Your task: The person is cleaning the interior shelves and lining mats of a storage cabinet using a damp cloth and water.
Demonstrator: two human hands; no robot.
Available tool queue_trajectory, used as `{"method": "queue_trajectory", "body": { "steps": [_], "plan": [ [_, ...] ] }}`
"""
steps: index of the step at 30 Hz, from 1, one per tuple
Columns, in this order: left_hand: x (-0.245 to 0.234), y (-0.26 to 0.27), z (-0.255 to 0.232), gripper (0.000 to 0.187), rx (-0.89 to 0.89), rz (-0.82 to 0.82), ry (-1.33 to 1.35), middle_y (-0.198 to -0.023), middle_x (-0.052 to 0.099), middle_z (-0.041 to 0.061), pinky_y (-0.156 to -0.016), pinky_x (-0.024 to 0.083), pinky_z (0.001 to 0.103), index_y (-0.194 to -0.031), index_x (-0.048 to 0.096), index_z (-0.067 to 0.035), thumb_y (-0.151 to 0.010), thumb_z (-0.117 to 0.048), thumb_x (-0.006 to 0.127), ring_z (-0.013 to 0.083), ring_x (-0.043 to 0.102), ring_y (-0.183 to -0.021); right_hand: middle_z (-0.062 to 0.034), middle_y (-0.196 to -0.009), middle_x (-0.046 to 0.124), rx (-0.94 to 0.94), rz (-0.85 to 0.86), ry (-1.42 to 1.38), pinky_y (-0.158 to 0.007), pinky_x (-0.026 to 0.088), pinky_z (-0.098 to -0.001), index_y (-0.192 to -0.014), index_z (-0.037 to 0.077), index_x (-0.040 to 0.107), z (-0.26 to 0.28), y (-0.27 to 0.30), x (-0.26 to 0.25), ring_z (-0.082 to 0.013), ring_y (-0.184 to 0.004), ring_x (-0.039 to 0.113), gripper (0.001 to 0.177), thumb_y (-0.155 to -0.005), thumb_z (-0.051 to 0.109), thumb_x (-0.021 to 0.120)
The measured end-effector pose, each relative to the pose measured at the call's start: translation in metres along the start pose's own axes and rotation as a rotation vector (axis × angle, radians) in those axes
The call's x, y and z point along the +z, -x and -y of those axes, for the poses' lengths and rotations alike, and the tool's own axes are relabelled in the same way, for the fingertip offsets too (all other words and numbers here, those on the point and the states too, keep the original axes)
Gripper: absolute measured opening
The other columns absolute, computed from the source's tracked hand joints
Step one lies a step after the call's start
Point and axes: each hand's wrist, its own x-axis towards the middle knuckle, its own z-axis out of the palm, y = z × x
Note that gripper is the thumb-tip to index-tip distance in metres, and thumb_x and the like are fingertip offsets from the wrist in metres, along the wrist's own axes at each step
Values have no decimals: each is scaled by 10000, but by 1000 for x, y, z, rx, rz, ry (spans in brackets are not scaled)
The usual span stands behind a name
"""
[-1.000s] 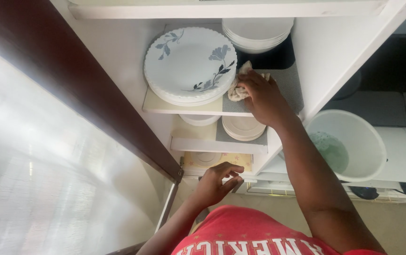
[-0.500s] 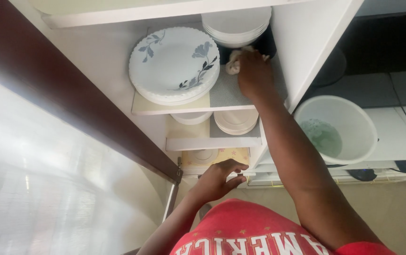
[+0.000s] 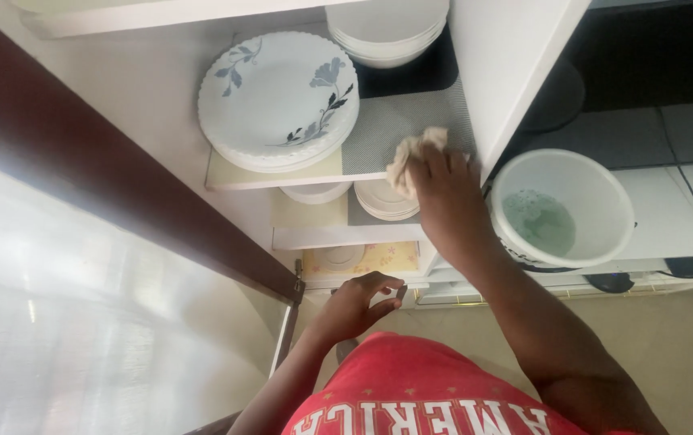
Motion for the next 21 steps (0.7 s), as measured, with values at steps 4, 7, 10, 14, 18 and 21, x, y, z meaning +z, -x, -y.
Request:
{"method": "queue_trajectory", "body": {
  "steps": [4, 7, 10, 14, 18, 21],
  "plan": [
    [12, -11, 7, 371, 16, 35, -23, -1192, 731, 139, -893, 556, 435, -1240, 677, -106, -935, -315, 712, 288, 733, -1072, -133, -1369, 617, -151, -98, -345, -1017, 501, -490, -1194, 56, 631, -19, 54, 3, -345, -1231, 595, 349, -851, -5, 650],
    [17, -21, 0, 380, -28, 68, -34, -1180, 739, 141, -895, 559, 435, -1239, 675, -98, -944, -334, 713, 292, 724, -1089, -58, -1356, 663, -46, 67, -774, -971, 563, -429, -1180, 113, 656, -56, 92, 14, -253, -1201, 655, 373, -839, -19, 588],
    [24, -31, -6, 382, -53, 102, -50, -1185, 739, 135, -899, 562, 429, -1240, 680, -99, -950, -347, 704, 287, 721, -1099, -70, -1265, 717, 502, 309, -1125, -868, 613, -402, -1239, 116, 674, -110, 122, 20, -227, -1065, 711, 392, -904, 15, 497],
    [39, -44, -13, 406, -16, 101, -58, -1224, 727, 118, -919, 547, 422, -1267, 663, -98, -937, -334, 690, 273, 713, -1107, -130, -1148, 743, 1033, 98, -1406, -919, 599, -401, -1337, 57, 621, -223, 149, 67, -245, -1025, 729, 392, -969, 101, 492],
    [56, -51, -28, 390, -37, 79, -72, -1197, 744, 106, -911, 552, 415, -1256, 678, -105, -935, -327, 690, 264, 717, -1099, -158, -1161, 718, 996, 254, -924, -916, 563, -426, -1320, 53, 619, -284, 118, 117, -261, -1017, 706, 358, -1037, 258, 546],
    [68, -53, -32, 397, -80, 81, -68, -1212, 730, 103, -904, 560, 408, -1258, 654, -92, -931, -311, 701, 257, 712, -1108, -203, -1119, 743, 893, 625, -647, -901, 580, -451, -1316, 60, 627, -320, 105, 195, -323, -950, 744, 392, -1001, 292, 605]
  ]
}}
